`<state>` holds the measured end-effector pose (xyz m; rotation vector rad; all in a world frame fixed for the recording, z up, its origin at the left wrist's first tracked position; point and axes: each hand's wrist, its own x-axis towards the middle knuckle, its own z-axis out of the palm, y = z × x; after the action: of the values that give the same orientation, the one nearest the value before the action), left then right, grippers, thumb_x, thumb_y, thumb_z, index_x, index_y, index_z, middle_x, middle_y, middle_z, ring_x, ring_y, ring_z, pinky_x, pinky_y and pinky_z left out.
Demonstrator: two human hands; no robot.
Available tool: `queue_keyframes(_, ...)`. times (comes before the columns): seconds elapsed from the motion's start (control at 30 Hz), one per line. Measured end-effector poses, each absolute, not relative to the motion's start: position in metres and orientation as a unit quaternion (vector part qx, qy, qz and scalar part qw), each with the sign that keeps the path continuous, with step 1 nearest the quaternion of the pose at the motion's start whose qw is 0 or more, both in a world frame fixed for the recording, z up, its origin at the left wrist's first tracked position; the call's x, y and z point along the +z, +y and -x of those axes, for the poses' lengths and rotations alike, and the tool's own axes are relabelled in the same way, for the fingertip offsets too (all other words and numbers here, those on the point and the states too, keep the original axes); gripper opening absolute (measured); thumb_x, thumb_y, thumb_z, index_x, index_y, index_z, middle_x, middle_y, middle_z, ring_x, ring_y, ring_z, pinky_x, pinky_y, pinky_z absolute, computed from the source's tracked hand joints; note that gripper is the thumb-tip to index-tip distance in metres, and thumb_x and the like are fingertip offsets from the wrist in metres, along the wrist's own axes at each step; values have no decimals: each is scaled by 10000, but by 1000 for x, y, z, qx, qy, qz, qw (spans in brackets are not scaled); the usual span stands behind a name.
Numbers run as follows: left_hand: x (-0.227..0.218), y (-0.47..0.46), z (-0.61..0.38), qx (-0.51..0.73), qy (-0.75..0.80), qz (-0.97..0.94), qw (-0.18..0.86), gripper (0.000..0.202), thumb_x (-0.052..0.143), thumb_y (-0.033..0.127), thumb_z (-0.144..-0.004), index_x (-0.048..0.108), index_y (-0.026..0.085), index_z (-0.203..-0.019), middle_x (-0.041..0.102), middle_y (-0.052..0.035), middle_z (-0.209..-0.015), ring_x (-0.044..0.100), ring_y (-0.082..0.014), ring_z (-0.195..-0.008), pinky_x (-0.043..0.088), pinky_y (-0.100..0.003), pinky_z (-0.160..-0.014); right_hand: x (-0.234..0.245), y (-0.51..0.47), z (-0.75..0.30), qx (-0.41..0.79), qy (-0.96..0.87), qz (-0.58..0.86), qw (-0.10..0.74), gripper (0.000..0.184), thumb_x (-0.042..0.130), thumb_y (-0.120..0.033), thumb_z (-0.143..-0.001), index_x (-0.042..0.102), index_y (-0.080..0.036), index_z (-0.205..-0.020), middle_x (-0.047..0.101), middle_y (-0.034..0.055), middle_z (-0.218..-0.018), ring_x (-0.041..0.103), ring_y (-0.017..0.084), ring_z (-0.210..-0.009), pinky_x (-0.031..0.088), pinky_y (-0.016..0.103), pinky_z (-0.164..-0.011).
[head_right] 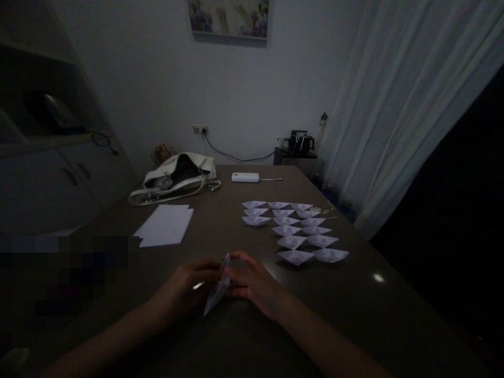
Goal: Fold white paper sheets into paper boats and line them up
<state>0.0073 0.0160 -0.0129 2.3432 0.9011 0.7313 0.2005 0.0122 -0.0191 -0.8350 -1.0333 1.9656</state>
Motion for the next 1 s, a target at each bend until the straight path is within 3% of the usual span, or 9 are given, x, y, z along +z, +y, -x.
queue_keyframes(0.27, 2, 5, -17, 288, 352, -843, 288, 180, 526, 155, -883, 673, 197, -976, 667, -79, -1083, 644, -196, -974, 508, -301, -843, -23, 13, -199, 706, -444, 386, 395, 405, 751, -457, -689, 494, -207, -878, 636, -31, -704, 635, 143, -641, 506, 317, -671)
queue_keyframes(0.4, -2, 0, -23, 318, 403, -755, 407, 104, 532, 256, -896, 574, 188, -963, 693, -45, -889, 680, -180, -812, 538, -259, -685, -32, 15, -196, 691, -459, 366, 422, 352, 741, -399, -708, 516, -207, -899, 624, -26, -745, 623, 136, -677, 482, 287, -677)
queue_keyframes(0.5, -9, 0, -25, 335, 415, -710, 461, 125, 573, 279, -863, 512, 191, -927, 675, -30, -877, 672, -162, -735, 516, -222, -588, -38, 16, -195, 674, -489, 357, 422, 307, 720, -340, -717, 530, -204, -916, 602, -26, -749, 604, 132, -694, 466, 267, -673)
queue_keyframes(0.8, -14, 1, -26, 315, 428, -742, 408, 139, 576, 299, -849, 530, 189, -921, 665, -24, -799, 631, -158, -672, 477, -234, -582, -28, 13, -198, 587, -600, 385, 385, 171, 611, -128, -688, 538, -190, -830, 578, -22, -768, 579, 136, -715, 468, 247, -646)
queue_keyframes(1.0, -4, 1, -24, 308, 441, -771, 340, 124, 505, 292, -886, 561, 189, -926, 663, -17, -772, 621, -160, -676, 454, -239, -594, -26, 16, -202, 589, -565, 412, 404, 246, 674, -324, -749, 566, -202, -934, 621, 23, -881, 635, 184, -792, 534, 314, -677)
